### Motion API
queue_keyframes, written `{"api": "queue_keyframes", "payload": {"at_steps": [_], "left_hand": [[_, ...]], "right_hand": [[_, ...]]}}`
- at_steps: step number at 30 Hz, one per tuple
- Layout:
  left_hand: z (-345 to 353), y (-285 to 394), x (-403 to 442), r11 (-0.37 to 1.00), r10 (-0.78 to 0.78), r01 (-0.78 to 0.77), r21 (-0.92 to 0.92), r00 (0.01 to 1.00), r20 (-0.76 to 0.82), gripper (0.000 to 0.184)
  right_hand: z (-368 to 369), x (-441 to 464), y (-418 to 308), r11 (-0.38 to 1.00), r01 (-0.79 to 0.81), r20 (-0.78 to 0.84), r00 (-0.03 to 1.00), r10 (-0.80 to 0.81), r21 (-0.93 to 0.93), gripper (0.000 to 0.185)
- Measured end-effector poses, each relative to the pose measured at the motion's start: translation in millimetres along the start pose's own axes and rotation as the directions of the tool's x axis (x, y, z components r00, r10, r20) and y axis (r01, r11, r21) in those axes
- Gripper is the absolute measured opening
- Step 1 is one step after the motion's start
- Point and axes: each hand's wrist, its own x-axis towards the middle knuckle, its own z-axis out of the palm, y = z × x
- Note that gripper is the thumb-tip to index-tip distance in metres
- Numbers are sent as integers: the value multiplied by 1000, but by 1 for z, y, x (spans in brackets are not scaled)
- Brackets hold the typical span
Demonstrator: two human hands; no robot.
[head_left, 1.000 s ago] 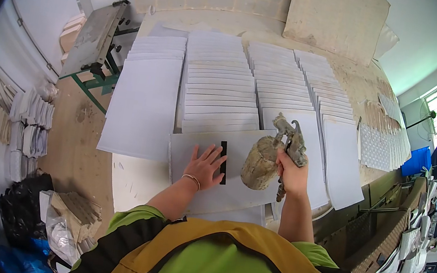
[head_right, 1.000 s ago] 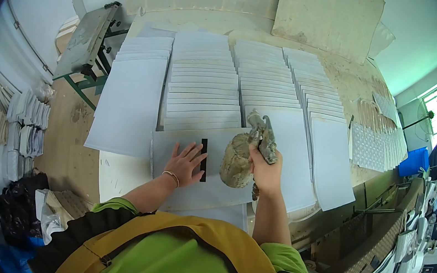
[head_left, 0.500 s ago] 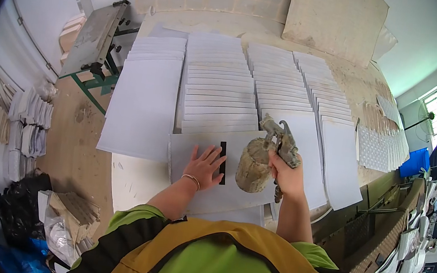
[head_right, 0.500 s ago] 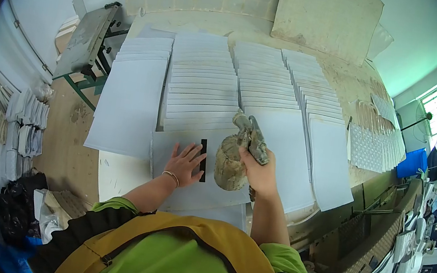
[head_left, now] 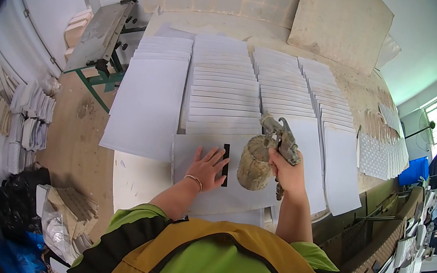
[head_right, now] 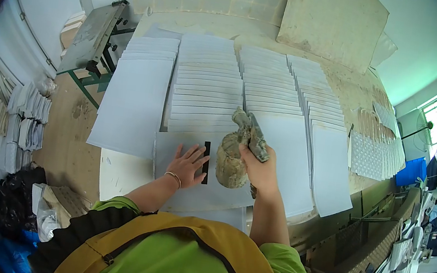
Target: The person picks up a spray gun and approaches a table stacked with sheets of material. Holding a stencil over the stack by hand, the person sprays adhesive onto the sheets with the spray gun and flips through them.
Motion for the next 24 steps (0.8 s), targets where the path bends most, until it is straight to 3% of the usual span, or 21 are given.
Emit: {"api": "queue_keyframes", "payload": {"at_steps": [5, 8, 17, 24], "left_hand": [[0, 0, -1, 1000, 0, 0, -1, 1000, 8, 54], [0, 0, 0, 1000, 0, 0, -1, 1000, 11, 54], [1, 0, 0, 1000, 5, -6, 11, 1000, 21, 55], [-1, 0, 0, 1000, 4, -4, 5, 999, 33, 55]], "right_hand": [[9, 6, 1, 1000, -1, -23, 1000, 1, 21, 20], [8, 9, 2, 997, 76, -8, 997, -76, -35, 20], [13, 15, -4, 1000, 15, -24, 1000, -15, -1, 20], [18, 38, -8, 993, 109, -61, 992, -111, -37, 22]]}}
